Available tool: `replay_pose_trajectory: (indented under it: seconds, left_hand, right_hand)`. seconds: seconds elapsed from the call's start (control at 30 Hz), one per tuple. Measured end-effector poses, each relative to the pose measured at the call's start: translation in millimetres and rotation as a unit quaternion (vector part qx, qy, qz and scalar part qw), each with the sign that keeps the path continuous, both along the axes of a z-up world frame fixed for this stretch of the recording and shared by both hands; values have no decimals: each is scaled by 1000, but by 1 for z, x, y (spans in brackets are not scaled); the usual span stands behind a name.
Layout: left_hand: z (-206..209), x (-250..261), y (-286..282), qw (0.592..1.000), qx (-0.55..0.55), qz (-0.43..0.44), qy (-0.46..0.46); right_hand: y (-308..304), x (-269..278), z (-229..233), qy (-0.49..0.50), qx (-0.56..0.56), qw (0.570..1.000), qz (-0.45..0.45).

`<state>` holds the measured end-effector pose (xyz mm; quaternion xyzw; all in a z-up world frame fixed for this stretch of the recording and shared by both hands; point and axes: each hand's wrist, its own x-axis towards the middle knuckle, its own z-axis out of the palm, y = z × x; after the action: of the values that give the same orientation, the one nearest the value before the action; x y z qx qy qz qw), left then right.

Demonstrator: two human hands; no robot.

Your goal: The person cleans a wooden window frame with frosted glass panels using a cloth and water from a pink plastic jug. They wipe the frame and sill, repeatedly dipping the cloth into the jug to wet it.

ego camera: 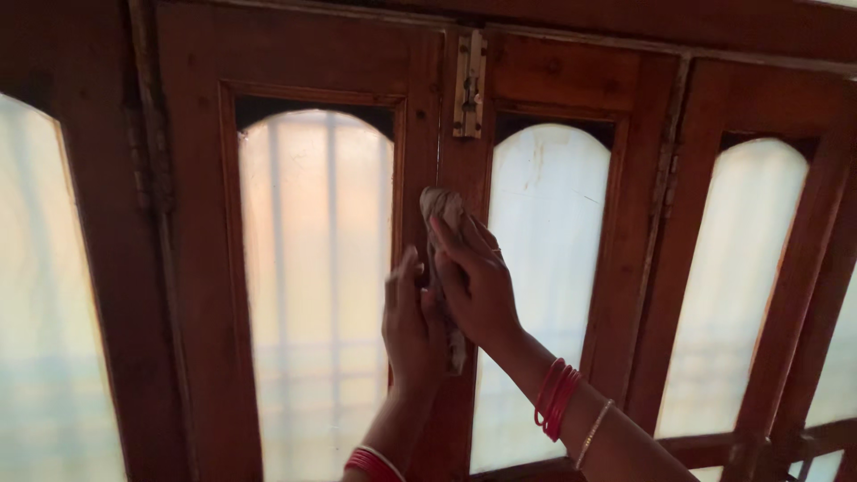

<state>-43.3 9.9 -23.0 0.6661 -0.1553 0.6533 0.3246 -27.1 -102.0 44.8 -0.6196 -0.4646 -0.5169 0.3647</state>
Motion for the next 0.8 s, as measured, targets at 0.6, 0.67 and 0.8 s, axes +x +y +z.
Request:
replay_pose_trajectory:
  seconds: [0.6,0.67,0.8]
  left_hand:
    - [135,-30,30,971,-201,77,-103]
    - [149,-25,42,955,-233,22,-181]
    - [153,-10,61,950,-182,-16,-252]
  right_hand:
    - [22,-12,64,-150,-53,979,-125]
    - [27,-6,59,-168,-82,967,-172]
    - [32,6,43,-198,-74,964,-163]
